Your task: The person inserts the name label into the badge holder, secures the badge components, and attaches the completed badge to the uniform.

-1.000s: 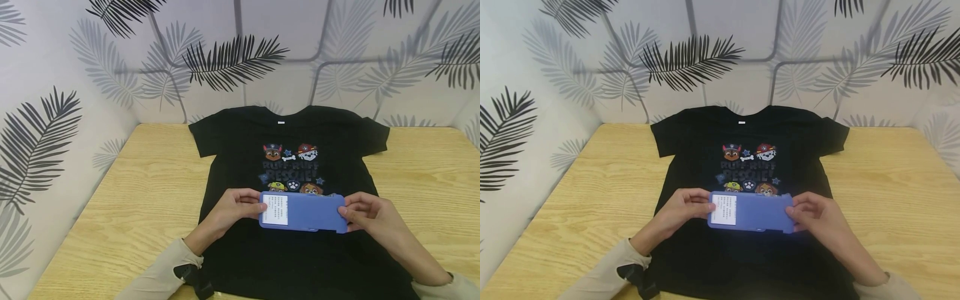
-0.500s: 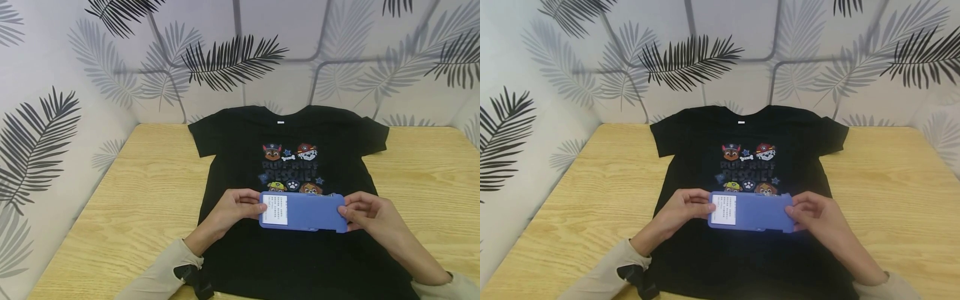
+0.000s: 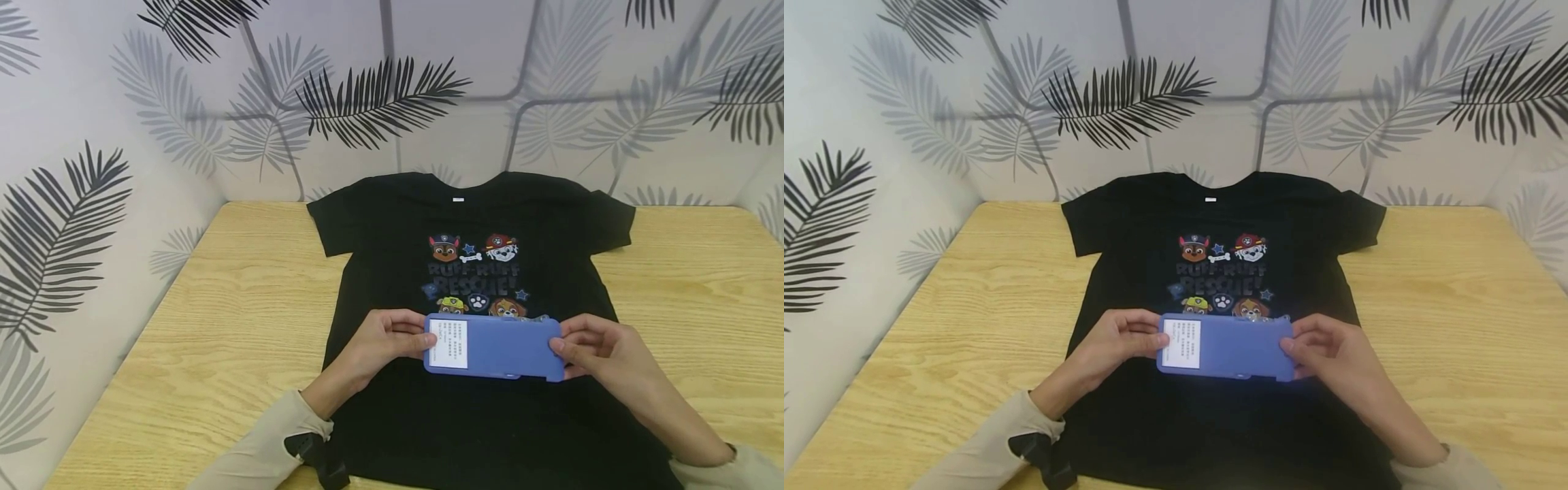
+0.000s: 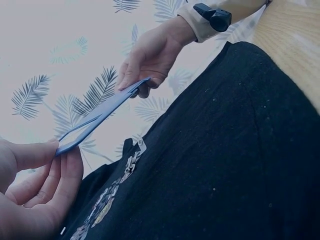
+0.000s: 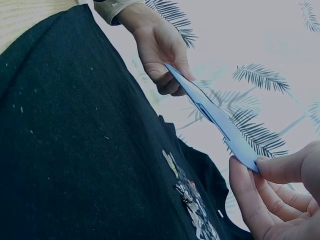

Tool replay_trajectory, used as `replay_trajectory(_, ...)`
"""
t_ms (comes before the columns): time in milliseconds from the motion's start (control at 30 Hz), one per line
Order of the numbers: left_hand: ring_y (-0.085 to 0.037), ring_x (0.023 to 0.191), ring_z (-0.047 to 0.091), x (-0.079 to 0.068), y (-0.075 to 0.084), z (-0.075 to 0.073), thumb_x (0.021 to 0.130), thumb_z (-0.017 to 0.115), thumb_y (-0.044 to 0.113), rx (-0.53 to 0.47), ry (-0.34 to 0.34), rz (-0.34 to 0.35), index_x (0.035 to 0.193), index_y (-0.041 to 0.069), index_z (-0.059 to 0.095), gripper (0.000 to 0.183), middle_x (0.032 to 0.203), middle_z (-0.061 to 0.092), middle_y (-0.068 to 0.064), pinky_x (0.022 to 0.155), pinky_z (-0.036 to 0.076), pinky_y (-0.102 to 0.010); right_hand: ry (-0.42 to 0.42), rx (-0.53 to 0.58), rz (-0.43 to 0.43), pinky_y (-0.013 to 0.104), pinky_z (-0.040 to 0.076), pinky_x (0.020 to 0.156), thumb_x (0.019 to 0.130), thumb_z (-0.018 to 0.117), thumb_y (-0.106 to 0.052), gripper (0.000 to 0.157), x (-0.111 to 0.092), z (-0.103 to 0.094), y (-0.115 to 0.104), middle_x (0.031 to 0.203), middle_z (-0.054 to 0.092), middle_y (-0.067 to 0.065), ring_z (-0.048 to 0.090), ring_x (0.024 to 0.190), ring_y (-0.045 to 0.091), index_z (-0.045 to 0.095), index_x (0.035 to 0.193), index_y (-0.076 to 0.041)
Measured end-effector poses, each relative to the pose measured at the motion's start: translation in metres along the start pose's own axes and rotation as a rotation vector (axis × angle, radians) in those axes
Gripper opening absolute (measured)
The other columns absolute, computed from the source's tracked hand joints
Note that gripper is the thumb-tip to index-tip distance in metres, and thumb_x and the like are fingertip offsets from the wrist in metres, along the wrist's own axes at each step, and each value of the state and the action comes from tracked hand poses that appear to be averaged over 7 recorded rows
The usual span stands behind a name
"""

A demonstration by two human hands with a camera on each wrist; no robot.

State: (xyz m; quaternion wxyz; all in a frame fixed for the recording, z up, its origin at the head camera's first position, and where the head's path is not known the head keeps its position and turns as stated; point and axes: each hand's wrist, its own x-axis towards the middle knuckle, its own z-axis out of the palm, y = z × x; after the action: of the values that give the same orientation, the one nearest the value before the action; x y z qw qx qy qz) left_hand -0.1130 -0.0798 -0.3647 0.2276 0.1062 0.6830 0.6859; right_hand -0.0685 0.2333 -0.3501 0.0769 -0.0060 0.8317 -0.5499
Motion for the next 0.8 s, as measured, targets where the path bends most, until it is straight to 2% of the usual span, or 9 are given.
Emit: replay_trajectory(800,-0.019,0.078,0.068,-0.0008,-0.0009,0.002,0.086,0.07,0.003,-0.014,-0.001,-0.021,0.11,-0.011,0.062,0.029,0.097,0.07,-0.018,0.079,0.057,-0.038,-0.022,-0.011,0.011,0.029,0.058,0.065,0.094,0.062,-0.01,0.03,-0.0001,0.0024,0.001,0.093,0.068,0.013,0.067,0.074,0.013,0.054,0.115,0.011)
